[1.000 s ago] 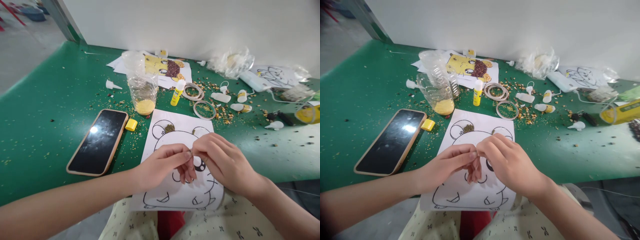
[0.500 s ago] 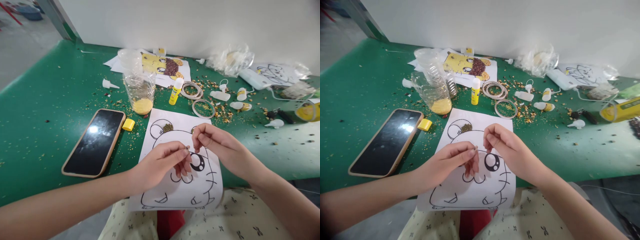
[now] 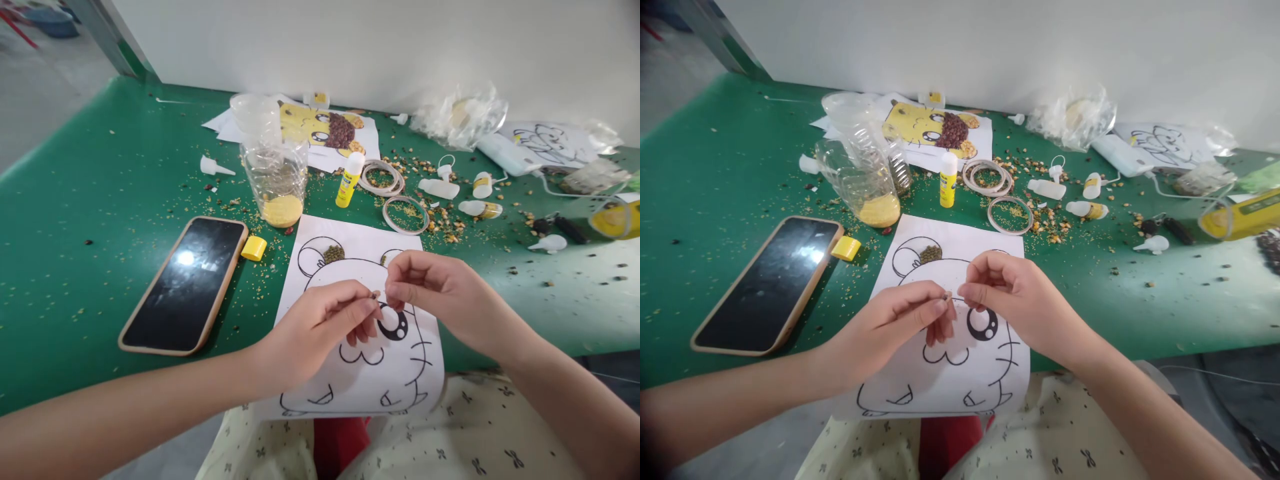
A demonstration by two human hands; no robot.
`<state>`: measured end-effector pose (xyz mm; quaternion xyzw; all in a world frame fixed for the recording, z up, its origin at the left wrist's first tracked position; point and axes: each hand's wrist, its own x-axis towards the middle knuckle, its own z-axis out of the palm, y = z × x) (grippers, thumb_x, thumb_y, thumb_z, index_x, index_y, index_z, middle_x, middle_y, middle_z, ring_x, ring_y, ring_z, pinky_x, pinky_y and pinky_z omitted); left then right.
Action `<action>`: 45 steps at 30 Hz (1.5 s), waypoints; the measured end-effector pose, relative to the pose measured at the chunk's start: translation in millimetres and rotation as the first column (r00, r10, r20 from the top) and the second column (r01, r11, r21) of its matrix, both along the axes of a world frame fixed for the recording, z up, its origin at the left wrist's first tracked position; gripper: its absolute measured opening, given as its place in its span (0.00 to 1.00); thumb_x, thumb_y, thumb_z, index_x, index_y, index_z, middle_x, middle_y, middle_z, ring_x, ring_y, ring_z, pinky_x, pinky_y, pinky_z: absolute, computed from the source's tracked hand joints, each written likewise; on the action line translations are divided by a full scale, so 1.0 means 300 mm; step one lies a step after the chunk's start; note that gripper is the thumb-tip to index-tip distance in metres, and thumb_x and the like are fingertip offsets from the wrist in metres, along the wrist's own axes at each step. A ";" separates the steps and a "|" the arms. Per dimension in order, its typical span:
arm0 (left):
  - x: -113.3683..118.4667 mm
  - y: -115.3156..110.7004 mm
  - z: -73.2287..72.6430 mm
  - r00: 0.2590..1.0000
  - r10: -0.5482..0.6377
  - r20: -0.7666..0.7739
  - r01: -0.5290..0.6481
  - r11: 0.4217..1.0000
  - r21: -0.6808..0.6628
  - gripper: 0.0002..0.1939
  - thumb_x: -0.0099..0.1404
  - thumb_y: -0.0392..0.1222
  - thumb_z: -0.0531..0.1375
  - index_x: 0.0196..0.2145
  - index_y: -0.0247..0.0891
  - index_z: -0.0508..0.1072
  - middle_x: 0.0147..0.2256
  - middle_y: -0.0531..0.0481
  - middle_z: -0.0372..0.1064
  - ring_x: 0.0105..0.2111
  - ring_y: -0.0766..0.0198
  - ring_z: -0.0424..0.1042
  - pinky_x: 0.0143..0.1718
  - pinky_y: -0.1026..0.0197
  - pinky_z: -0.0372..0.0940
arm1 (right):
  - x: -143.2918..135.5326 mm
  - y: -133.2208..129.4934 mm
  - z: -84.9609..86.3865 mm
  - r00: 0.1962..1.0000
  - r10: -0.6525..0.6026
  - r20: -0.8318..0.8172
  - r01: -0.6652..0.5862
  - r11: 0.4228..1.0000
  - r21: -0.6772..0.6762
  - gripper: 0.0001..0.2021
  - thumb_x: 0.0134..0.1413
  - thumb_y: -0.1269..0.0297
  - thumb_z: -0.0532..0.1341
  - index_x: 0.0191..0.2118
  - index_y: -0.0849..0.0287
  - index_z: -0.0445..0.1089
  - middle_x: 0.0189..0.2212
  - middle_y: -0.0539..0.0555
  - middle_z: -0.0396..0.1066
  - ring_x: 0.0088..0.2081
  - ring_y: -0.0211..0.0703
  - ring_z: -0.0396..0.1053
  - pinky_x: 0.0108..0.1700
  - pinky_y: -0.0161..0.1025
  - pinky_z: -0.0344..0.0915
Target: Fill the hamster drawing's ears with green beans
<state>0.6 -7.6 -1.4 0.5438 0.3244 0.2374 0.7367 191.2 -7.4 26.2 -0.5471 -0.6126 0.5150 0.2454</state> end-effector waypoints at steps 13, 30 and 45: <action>-0.014 -0.018 0.004 0.992 -0.033 -0.118 0.048 0.991 0.125 0.14 0.69 0.43 0.46 0.31 0.36 0.67 0.29 0.53 0.65 0.30 0.70 0.63 0.31 0.66 0.59 | -0.022 -0.015 0.026 0.979 0.167 0.113 -0.191 0.951 0.245 0.04 0.54 0.71 0.58 0.35 0.56 0.69 0.32 0.50 0.71 0.34 0.36 0.68 0.36 0.34 0.67; -0.017 -0.022 0.016 0.993 -0.016 -0.116 0.030 0.993 0.115 0.12 0.68 0.42 0.46 0.32 0.37 0.65 0.29 0.53 0.64 0.29 0.69 0.62 0.30 0.65 0.58 | -0.012 -0.020 0.004 0.973 0.145 0.180 -0.205 0.901 0.382 0.02 0.54 0.68 0.59 0.32 0.56 0.68 0.27 0.49 0.70 0.31 0.36 0.67 0.34 0.34 0.65; -0.017 -0.022 0.011 0.992 0.027 -0.119 -0.014 0.993 0.114 0.12 0.68 0.42 0.46 0.32 0.37 0.65 0.29 0.53 0.64 0.30 0.68 0.63 0.32 0.65 0.59 | -0.025 -0.035 0.005 0.966 0.132 0.223 -0.222 0.867 0.446 0.04 0.55 0.71 0.57 0.35 0.56 0.67 0.30 0.50 0.70 0.33 0.37 0.67 0.35 0.35 0.65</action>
